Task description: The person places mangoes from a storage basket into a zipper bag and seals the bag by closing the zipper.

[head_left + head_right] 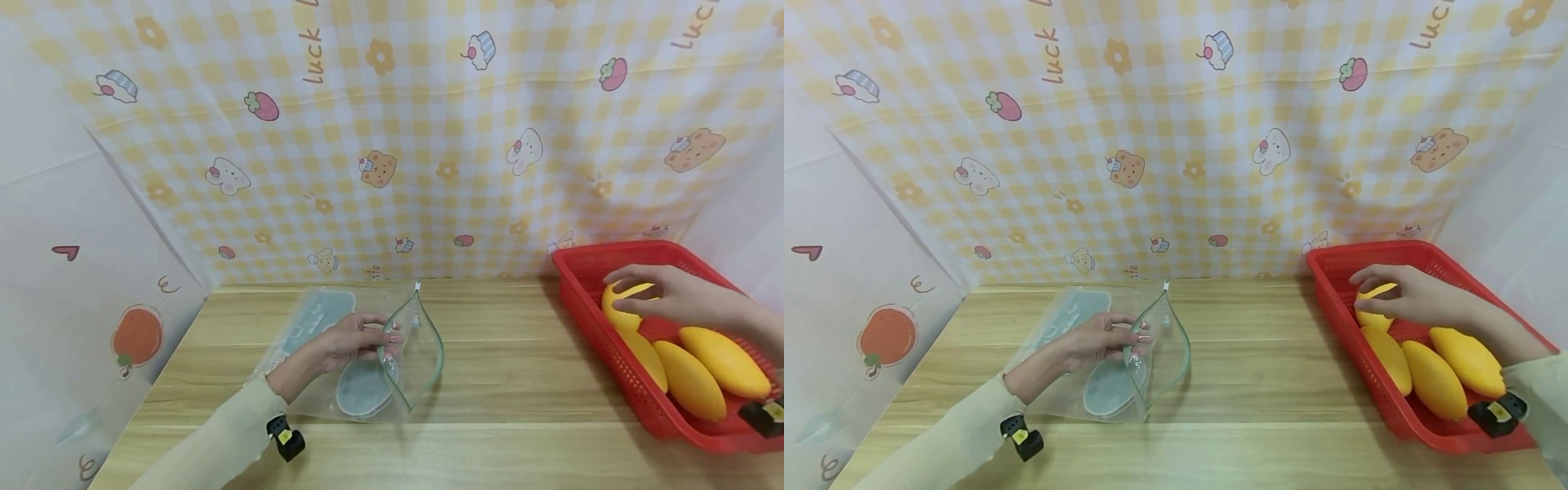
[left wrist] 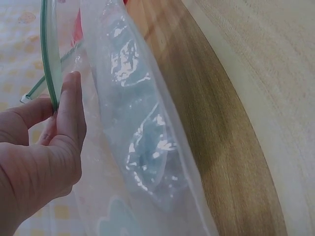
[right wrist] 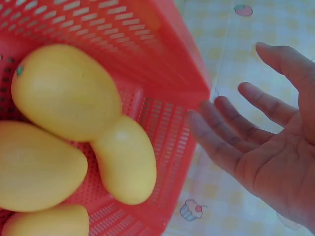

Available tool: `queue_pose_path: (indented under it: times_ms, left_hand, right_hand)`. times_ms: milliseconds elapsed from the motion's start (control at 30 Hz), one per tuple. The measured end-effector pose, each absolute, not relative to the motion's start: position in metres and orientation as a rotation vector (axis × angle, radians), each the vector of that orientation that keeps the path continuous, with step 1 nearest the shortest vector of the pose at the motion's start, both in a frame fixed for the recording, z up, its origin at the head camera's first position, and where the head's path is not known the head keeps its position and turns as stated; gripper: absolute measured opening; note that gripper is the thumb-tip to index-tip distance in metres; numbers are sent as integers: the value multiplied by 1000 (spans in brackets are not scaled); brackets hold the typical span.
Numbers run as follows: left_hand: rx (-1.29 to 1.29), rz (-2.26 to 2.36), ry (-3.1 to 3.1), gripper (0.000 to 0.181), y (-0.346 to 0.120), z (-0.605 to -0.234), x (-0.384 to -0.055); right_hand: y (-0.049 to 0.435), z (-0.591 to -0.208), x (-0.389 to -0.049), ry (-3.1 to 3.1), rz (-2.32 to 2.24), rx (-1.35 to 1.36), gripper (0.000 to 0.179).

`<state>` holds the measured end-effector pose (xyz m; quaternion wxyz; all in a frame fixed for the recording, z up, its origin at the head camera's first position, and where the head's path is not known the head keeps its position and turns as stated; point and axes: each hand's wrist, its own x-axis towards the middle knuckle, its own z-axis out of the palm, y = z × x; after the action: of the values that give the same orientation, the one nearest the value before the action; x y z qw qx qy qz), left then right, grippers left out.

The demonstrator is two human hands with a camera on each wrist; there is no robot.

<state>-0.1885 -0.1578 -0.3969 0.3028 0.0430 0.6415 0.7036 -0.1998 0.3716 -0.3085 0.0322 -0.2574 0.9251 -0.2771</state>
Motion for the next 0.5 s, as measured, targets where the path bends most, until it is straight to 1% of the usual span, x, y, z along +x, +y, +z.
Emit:
queue_pose_path:
  times_ms: [133, 333, 500]
  left_hand:
    - [116, 1870, 1697, 28, -158, -397, -188]
    - [116, 1869, 1701, 25, -158, -399, -189]
    - [108, 1885, 1675, 24, -158, -399, -189]
  right_hand:
    - [382, -310, -203, 2733, -839, -768, 39]
    - [388, -306, -206, 2541, -776, -645, 52]
    - [391, -309, -207, 2510, -726, -652, 55]
